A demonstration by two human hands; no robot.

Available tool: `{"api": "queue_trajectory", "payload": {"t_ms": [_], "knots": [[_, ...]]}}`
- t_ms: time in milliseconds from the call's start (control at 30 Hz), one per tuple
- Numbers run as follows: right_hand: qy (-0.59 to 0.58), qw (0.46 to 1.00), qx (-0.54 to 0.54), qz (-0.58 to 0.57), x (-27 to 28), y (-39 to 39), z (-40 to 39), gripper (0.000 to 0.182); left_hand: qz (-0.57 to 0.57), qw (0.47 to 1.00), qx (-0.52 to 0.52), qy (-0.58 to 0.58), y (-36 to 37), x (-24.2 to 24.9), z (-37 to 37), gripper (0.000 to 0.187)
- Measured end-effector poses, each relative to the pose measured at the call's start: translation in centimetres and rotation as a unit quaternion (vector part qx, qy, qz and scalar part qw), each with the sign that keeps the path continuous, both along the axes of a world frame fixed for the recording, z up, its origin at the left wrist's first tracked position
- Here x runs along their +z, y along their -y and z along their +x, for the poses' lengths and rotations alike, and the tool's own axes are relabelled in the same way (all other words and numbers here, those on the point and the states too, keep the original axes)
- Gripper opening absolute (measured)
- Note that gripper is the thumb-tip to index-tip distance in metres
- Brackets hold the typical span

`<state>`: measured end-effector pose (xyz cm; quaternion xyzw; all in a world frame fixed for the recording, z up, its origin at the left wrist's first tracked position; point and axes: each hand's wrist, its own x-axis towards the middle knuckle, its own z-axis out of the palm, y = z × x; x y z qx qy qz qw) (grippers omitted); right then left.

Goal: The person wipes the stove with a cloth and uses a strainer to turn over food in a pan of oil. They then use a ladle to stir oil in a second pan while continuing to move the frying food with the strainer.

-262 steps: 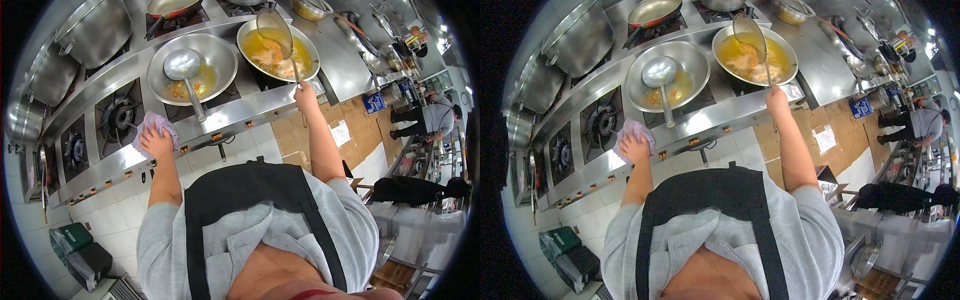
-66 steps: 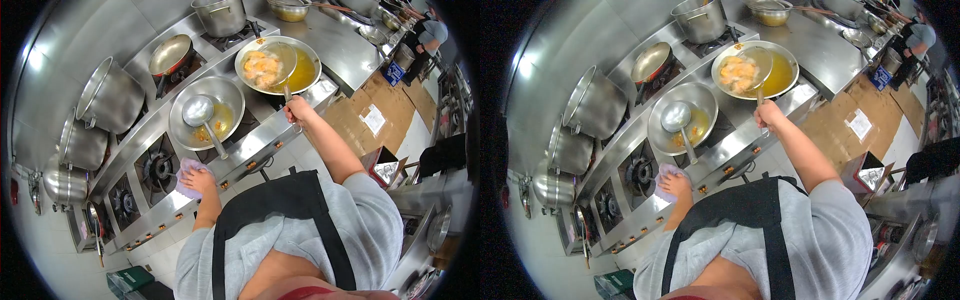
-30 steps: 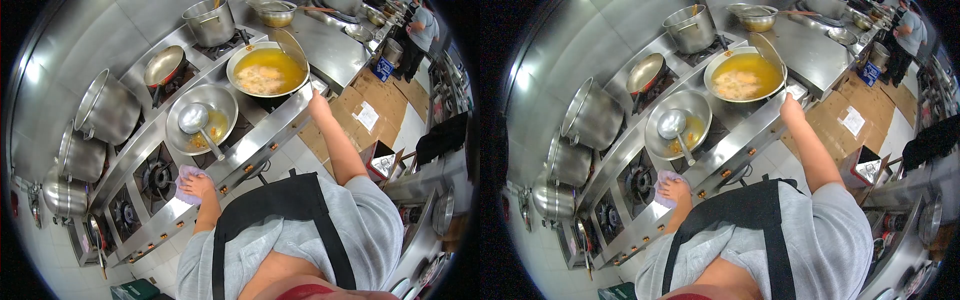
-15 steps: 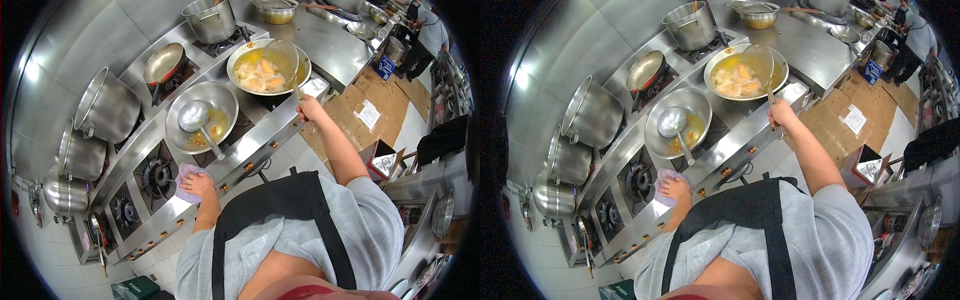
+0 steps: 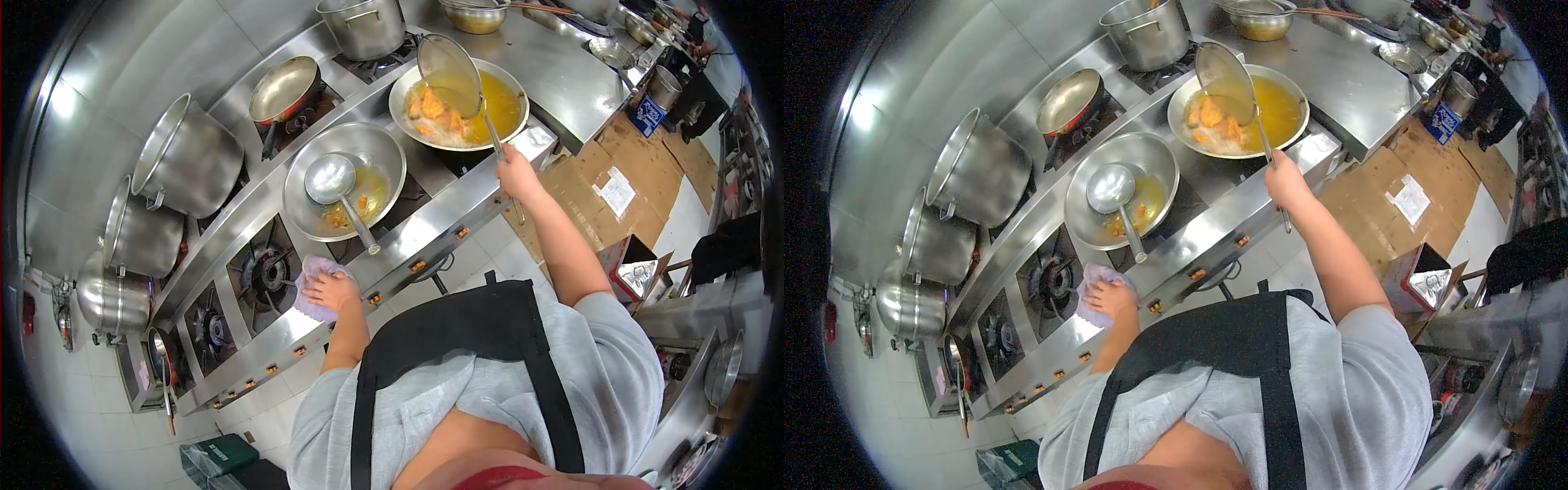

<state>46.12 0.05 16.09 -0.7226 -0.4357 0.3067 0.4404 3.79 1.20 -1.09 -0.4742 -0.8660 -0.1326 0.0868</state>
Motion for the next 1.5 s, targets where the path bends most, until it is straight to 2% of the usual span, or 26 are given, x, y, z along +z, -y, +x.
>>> {"api": "queue_trajectory", "payload": {"t_ms": [67, 133, 233, 267, 300, 367, 500, 567, 600, 667, 700, 800, 900, 1233, 1300, 1400, 1500], "knots": [[-0.022, 1.0, -0.007, 0.006, 0.8, 0.1, 0.2, 0.054, 0.006, 1.0, -0.002, 0.0, 0.0, -0.2, 0.0, 0.051], [-0.015, 1.0, -0.021, -0.004, 1.3, 0.1, 0.7, 0.038, 0.011, 1.0, -0.003, 0.0, 0.0, -0.4, -0.1, 0.051], [-0.023, 0.999, -0.039, -0.025, 2.7, 1.0, 1.3, 0.043, 0.015, 1.0, -0.006, 0.005, 0.1, -0.4, -0.2, 0.051], [0.035, 0.998, -0.053, -0.015, 2.7, 1.0, 1.6, 0.046, 0.015, 1.0, -0.007, 0.007, 0.0, -0.3, -0.2, 0.051], [0.035, 0.998, -0.052, -0.016, 1.5, 0.7, 2.5, 0.046, 0.015, 1.0, -0.009, 0.009, 0.1, -0.2, -0.1, 0.051], [0.148, 0.986, -0.081, 0.018, -1.6, -0.3, 4.4, 0.046, 0.016, 1.0, -0.007, 0.007, 0.1, -0.3, -0.1, 0.05], [0.143, 0.986, -0.083, -0.005, -2.1, -0.3, 4.8, 0.048, 0.01, 1.0, -0.004, 0.009, 0.0, 0.1, 0.1, 0.05], [-0.044, 0.995, -0.076, -0.043, 0.3, 0.9, 2.9, 0.043, 0.005, 1.0, 0.0, 0.004, 0.0, 0.2, 0.1, 0.05], [-0.044, 0.995, -0.076, -0.043, 0.0, 0.8, 2.9, 0.043, -0.002, 1.0, 0.004, 0.0, 0.0, 0.2, 0.2, 0.05], [-0.145, 0.987, -0.033, -0.059, -0.5, 0.7, 2.7, 0.032, -0.005, 1.0, 0.007, -0.004, 0.0, 0.0, 0.1, 0.05], [-0.143, 0.987, -0.034, -0.06, -0.6, 0.8, 2.6, 0.032, -0.007, 1.0, 0.01, -0.008, -0.1, -0.1, 0.1, 0.051], [-0.299, 0.953, -0.022, -0.033, 0.7, 1.4, 0.5, 0.009, 0.016, 1.0, 0.001, -0.023, 0.0, -0.5, 0.0, 0.05], [-0.353, 0.935, -0.011, -0.036, 0.4, 0.8, -0.2, 0.008, 0.022, 1.0, 0.0, -0.013, -0.1, -0.4, 0.0, 0.05], [-0.254, 0.967, 0.021, -0.008, 1.7, -0.1, -1.0, 0.013, 0.028, 0.999, 0.0, 0.015, 0.1, 0.2, 0.2, 0.047], [-0.161, 0.987, 0.008, -0.007, 1.5, -0.1, -1.0, 0.02, -0.011, 1.0, 0.006, 0.014, 0.0, 0.4, 0.0, 0.047], [-0.118, 0.993, 0.001, -0.008, 1.7, 0.5, -1.2, 0.027, -0.003, 1.0, -0.003, 0.021, 0.2, 0.9, 0.2, 0.047], [-0.139, 0.99, 0.004, -0.018, 2.0, 1.0, -0.8, 0.036, -0.004, 1.0, -0.008, 0.024, 0.4, 1.0, 0.3, 0.047]]}}
